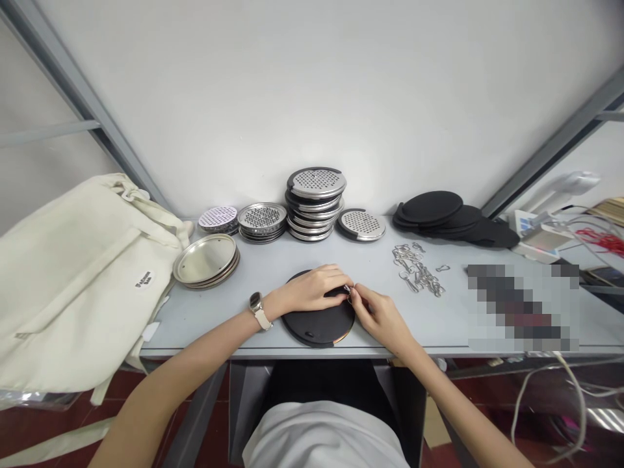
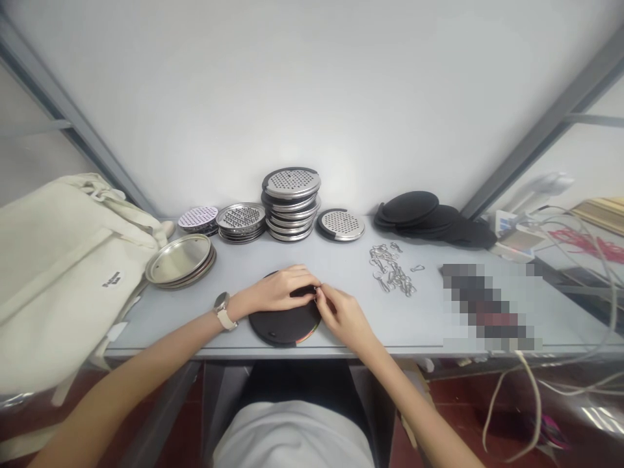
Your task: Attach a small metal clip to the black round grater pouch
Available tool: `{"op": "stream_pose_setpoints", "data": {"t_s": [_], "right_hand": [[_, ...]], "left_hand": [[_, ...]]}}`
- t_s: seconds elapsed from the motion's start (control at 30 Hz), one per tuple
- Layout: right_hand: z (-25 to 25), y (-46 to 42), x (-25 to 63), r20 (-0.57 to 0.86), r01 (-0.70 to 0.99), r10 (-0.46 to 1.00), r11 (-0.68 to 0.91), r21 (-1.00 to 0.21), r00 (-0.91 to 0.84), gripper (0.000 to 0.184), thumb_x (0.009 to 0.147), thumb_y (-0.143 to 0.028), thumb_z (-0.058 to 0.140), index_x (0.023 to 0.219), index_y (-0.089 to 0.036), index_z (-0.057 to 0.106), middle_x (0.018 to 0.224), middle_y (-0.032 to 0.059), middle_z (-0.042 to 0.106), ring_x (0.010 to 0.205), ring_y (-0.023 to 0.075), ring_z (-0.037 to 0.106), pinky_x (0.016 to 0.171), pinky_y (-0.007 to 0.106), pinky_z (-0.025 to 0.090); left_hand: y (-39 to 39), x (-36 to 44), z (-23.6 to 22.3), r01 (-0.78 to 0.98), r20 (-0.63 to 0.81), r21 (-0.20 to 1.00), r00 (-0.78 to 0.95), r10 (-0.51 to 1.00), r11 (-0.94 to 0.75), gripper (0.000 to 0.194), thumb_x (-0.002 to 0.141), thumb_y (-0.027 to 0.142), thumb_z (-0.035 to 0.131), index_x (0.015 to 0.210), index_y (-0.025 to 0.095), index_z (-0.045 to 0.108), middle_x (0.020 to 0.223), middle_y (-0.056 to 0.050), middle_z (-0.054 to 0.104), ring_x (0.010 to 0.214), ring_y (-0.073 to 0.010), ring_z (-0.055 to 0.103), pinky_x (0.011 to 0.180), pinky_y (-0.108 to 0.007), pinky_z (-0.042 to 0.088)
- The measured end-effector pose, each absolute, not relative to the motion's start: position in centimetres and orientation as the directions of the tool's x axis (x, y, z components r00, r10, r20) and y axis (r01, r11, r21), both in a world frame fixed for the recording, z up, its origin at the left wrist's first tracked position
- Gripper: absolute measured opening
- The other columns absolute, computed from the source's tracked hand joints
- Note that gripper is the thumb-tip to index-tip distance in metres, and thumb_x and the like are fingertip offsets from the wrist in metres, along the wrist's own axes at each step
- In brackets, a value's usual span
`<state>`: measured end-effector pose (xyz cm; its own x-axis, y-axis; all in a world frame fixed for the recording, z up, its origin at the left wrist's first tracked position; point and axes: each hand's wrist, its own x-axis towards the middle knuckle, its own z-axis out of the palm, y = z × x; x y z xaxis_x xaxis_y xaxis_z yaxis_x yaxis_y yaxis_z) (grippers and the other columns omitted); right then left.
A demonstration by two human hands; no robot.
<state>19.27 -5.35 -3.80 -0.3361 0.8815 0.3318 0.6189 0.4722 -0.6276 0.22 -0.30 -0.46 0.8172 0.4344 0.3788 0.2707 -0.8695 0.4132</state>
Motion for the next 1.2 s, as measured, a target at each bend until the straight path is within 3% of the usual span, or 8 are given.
{"op": "stream_pose_setpoints", "data": {"t_s": [0.33,0.8,1.2], "right_hand": [[-3.73,-5.20,19.15,0.262,0.647,0.892,0.449,-0.617,-0.369,0.025,0.093,-0.030,0.037,0.071,-0.020,0.044,0.057,-0.0032,0.044,0.049,0.0099,0.038,0.050,0.022,0.031],[-3.89,-5.32,19.11,0.274,0.620,0.898,0.437,-0.652,-0.344,0.021,0.091,-0.029,0.040,0.071,-0.021,0.041,0.054,-0.0056,0.039,0.047,0.0095,0.035,0.049,0.021,0.030],[-3.98,-5.36,19.25,0.321,0.641,0.884,0.467,-0.609,-0.339,0.021,0.092,-0.027,0.038,0.072,-0.021,0.041,0.059,-0.0035,0.042,0.051,0.0107,0.038,0.051,0.021,0.032]], "left_hand": [[-0.30,0.17,-0.38,0.289,0.360,0.418,0.817,0.449,-0.861,0.015,0.090,0.020,0.049,0.102,0.015,0.056,0.093,-0.007,0.062,0.092,-0.0198,0.053,0.085,-0.033,0.042],[-0.19,0.30,-0.36,0.258,0.356,0.523,0.800,0.484,-0.812,0.016,0.088,0.020,0.052,0.103,0.015,0.054,0.097,-0.008,0.060,0.094,-0.0192,0.054,0.084,-0.031,0.043],[-0.22,0.32,-0.19,0.245,0.367,0.539,0.793,0.486,-0.806,0.016,0.087,0.019,0.054,0.102,0.016,0.054,0.096,-0.007,0.060,0.094,-0.0185,0.054,0.085,-0.030,0.042]]}}
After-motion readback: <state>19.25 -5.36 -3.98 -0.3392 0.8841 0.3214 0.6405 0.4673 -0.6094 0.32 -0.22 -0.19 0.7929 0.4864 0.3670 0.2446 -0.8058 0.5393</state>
